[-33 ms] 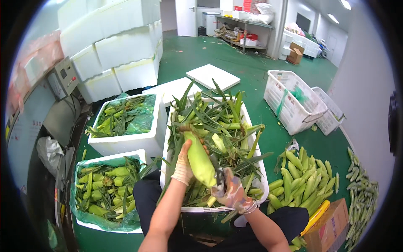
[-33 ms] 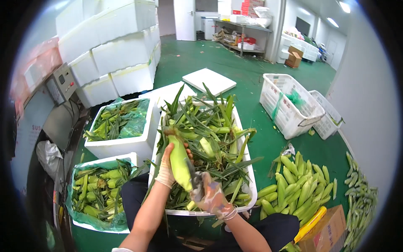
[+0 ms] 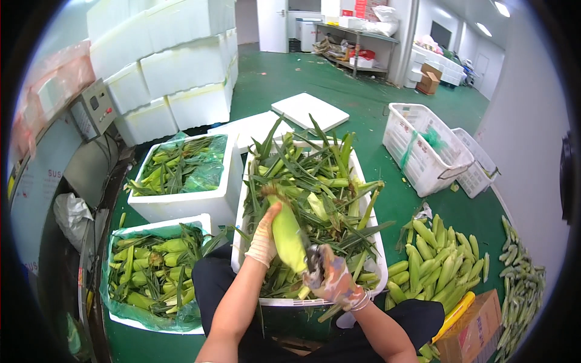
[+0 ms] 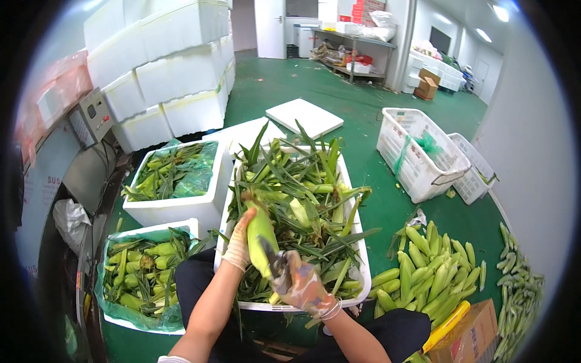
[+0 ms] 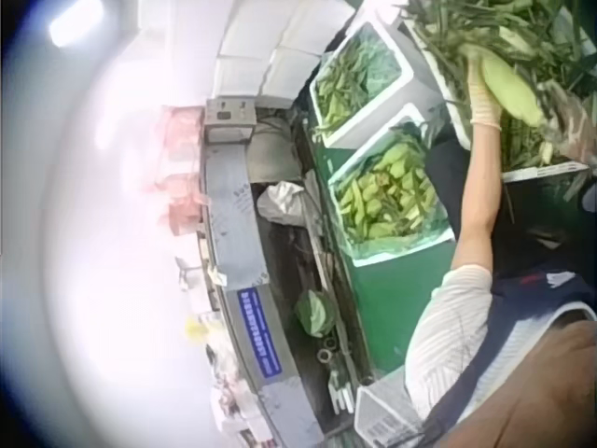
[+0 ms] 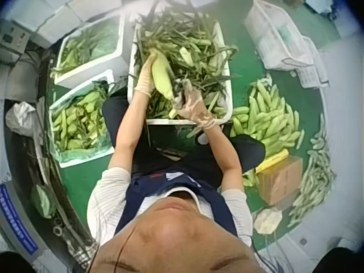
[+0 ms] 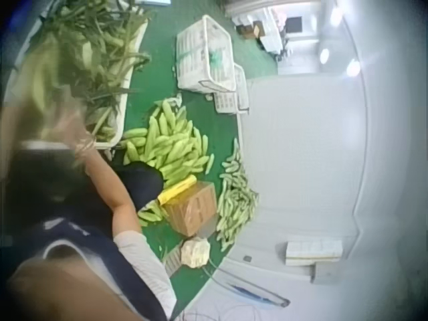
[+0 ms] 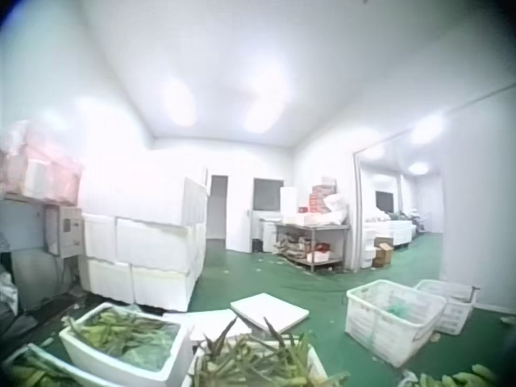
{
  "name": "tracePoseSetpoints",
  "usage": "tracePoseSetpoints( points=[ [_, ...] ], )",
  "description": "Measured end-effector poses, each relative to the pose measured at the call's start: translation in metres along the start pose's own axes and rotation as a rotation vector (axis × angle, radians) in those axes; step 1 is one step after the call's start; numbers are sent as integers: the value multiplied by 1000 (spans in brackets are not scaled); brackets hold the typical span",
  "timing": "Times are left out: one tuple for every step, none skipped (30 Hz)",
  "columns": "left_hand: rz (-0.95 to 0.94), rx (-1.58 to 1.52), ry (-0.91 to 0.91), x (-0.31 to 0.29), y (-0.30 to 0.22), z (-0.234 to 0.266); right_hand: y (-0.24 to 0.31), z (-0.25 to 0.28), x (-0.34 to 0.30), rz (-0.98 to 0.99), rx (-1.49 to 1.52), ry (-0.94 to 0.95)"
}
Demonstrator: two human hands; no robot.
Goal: The person moves large foam boxes and then uses shears to trim the stalks off corn cobs before placing the corn into plastic-lined boxes.
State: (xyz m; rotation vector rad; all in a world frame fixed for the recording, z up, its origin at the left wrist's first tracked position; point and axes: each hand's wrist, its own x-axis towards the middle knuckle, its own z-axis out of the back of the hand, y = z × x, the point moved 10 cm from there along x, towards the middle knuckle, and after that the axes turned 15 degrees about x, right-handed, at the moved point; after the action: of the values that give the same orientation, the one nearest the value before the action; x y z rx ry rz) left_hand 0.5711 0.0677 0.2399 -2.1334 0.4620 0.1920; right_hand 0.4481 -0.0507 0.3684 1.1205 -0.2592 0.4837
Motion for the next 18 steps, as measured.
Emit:
tracePoseSetpoints(
  points=[
    [-71,44,-87,1,-6,15,9,-8,4,-10,168,75],
    [-43,58,-100,0,-5,27,14,-15,9,28,79,184],
    [-15,71,-102,-7,-16,20,16,-18,11,68,-21,285],
    [-75,15,-17,-6,-28,18,16,-4,14,72,135,151],
    [-56,-63,55,-8,-32,21,1,9,12,44,119,56],
    [-28,-101,41,-15,-38,26,-6,28,11,31,37,-58],
    [6,-144,25,-22,-41,27,-12,44,9,11,-47,-169],
    [19,-224,63,-23,-40,23,-30,52,8,-118,95,-247],
    [-45,-141,61,-27,-49,25,-46,51,8,-248,246,-323],
    [-78,-199,57,-27,-50,31,-18,54,12,-28,42,-388],
    [-112,-255,53,-27,-49,38,-11,46,15,-59,-29,-307],
    [-135,-292,112,-35,-56,20,6,46,19,59,-112,-322],
    [-157,-328,172,-44,-62,4,20,44,22,177,-196,-339],
    [-176,-358,143,-46,-62,14,15,41,21,158,-136,-396],
    [-167,-352,128,-39,-52,29,-8,36,25,-72,47,-433],
    [-184,-367,49,-26,-41,49,-48,19,19,-175,364,-402],
    [-194,-392,-16,-16,-29,55,-87,8,11,-274,663,-371],
    [-101,-409,-141,-13,-21,54,-35,23,24,61,237,-358]
  ],
)
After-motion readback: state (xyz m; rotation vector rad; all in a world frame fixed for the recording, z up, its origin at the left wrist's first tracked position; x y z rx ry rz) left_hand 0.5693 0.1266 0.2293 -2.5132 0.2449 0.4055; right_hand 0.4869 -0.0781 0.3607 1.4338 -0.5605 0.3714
